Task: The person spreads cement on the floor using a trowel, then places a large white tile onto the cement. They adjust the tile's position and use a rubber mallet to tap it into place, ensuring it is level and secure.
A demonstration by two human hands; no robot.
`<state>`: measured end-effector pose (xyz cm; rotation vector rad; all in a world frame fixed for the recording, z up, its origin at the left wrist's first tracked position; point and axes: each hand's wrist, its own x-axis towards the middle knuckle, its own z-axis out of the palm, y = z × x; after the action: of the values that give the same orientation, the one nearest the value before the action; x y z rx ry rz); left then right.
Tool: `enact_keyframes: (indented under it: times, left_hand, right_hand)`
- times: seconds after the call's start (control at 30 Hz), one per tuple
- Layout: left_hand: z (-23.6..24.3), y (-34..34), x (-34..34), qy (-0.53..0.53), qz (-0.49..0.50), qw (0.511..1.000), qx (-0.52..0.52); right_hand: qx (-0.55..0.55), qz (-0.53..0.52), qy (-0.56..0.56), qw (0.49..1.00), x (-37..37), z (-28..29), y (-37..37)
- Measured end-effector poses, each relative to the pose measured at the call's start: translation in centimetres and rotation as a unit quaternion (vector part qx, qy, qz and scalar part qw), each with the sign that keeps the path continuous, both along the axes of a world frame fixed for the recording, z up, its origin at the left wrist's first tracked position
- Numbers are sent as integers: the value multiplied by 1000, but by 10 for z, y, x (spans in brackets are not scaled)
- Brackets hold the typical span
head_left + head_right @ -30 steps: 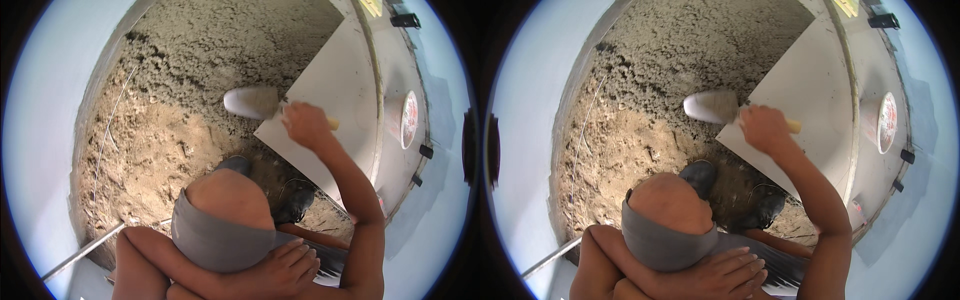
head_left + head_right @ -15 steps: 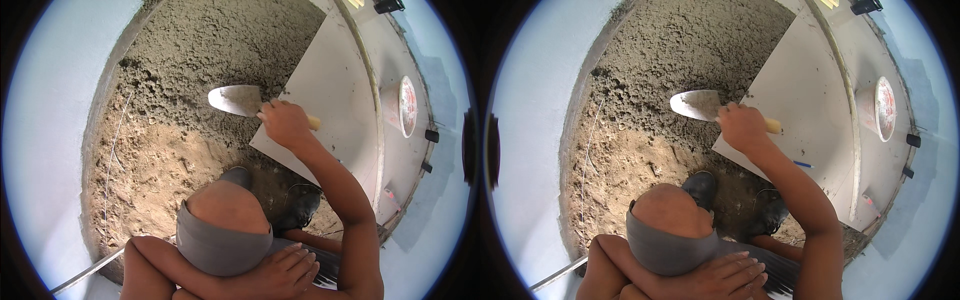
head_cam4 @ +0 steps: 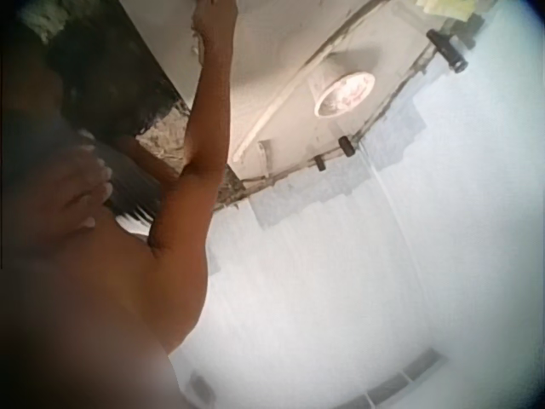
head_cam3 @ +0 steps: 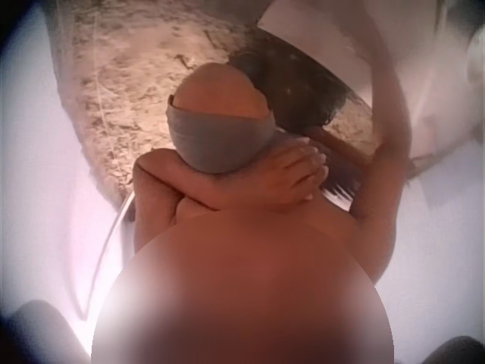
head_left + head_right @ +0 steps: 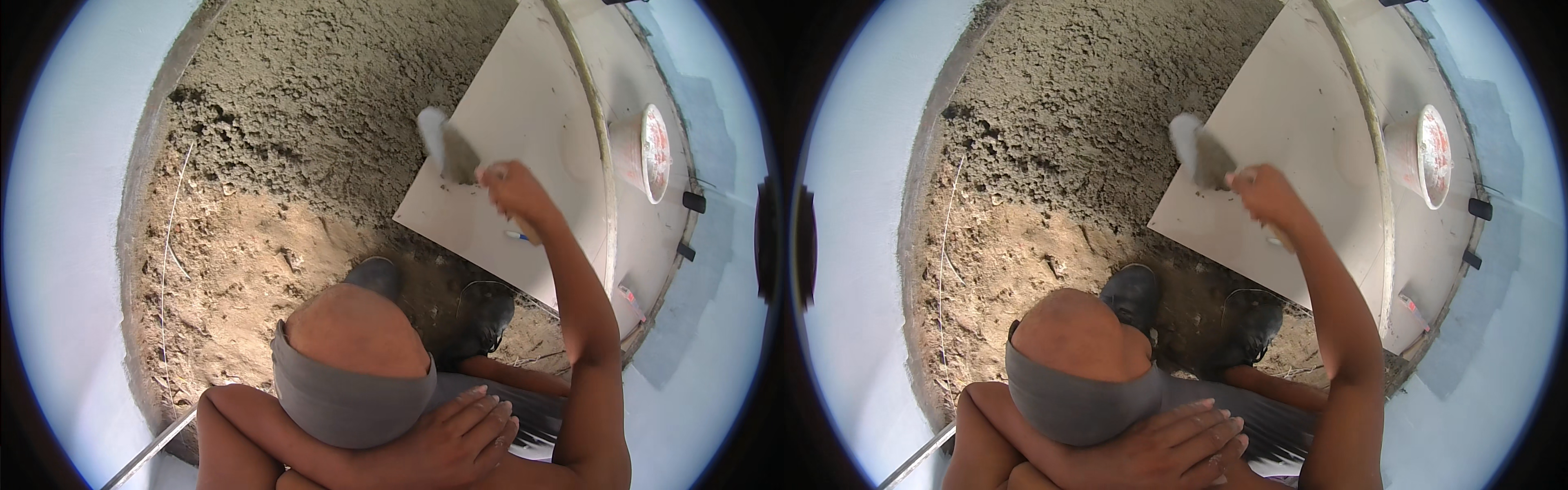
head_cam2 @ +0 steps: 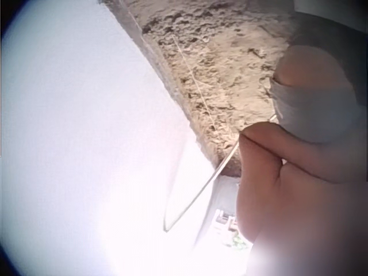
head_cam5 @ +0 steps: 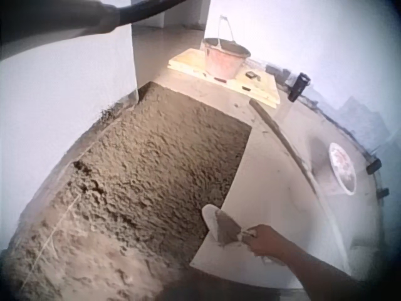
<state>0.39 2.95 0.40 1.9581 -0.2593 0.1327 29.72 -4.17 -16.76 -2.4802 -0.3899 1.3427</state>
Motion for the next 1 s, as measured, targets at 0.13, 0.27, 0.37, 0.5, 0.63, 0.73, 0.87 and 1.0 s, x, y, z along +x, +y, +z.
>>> enact_keyframes:
  times: [0.13,0.27,0.37,0.5,0.63,0.73,0.87,1.0]
  left_hand:
    - [-3,0,1,-10,-10,1000,21]
    - [-4,3,2,-6,-24,1000,4]
    - [-3,0,4,0,-23,1000,-9]
    - [-7,-2,4,-16,-19,999,-27]
    - [-6,1,3,-19,26,999,-29]
    - [-3,5,2,-5,33,999,-33]
    - [-6,11,7,8,28,999,-40]
    - [-8,12,7,4,26,999,-21]
  right_hand:
    - [53,256,-74,962,-51,4,-41]
    - [62,329,-144,931,-66,16,-47]
    - [135,509,-273,805,-46,12,-36]
    - [165,613,-389,667,-27,26,15]
    - [174,681,-386,597,-7,27,62]
    - [170,723,-365,561,-4,29,79]
    - [149,739,-338,563,-8,29,86]
    - [140,592,-392,690,21,20,96]
